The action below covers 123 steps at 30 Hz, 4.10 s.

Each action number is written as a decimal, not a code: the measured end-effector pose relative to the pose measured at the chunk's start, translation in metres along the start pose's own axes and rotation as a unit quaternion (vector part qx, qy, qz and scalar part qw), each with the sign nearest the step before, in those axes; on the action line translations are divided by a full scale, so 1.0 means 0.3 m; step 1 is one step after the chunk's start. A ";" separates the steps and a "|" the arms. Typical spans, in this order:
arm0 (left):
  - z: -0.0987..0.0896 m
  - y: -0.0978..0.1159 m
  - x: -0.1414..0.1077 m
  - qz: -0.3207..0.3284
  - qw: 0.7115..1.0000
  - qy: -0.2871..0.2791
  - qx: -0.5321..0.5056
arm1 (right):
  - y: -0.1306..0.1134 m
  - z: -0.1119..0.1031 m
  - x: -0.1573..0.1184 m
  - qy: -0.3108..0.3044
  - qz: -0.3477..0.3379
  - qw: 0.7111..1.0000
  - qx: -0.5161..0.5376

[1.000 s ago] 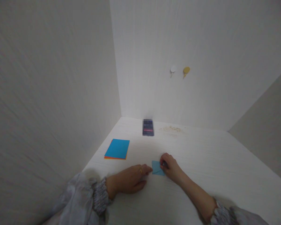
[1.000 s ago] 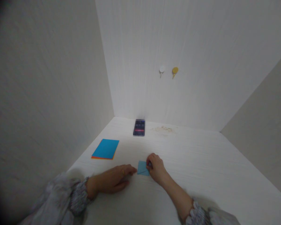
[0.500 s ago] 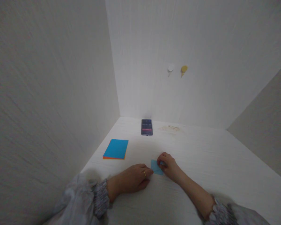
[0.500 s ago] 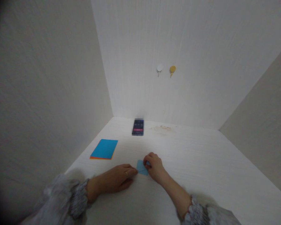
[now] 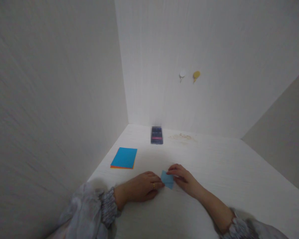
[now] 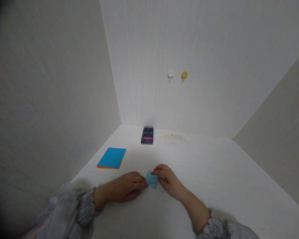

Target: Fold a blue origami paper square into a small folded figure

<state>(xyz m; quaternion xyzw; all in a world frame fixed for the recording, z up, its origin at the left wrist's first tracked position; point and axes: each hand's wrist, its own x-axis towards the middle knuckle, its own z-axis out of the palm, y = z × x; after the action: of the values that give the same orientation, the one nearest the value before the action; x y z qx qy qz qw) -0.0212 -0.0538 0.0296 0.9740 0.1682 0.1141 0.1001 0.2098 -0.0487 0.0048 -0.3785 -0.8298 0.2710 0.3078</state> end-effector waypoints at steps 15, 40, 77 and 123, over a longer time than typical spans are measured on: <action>0.026 -0.024 0.000 -0.055 0.990 0.042 0.121 | -0.138 0.016 -0.053 -0.118 -0.056 0.964 -0.230; 0.024 -0.005 0.008 -0.079 0.984 0.033 0.154 | -0.132 0.088 -0.037 -0.104 -0.008 0.951 -0.291; 0.077 -0.039 0.021 -0.150 0.975 0.109 0.119 | -0.145 0.093 -0.071 -0.091 -0.040 0.941 -0.324; 0.036 -0.025 0.007 -0.048 0.993 0.048 0.098 | -0.067 0.087 -0.027 0.084 0.026 0.917 -0.389</action>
<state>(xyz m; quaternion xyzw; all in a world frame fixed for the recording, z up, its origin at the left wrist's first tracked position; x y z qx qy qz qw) -0.0188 -0.0477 0.0180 0.9633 0.2299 0.1385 0.0014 0.1859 -0.0722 -0.0012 -0.5112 -0.8308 -0.0979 0.1972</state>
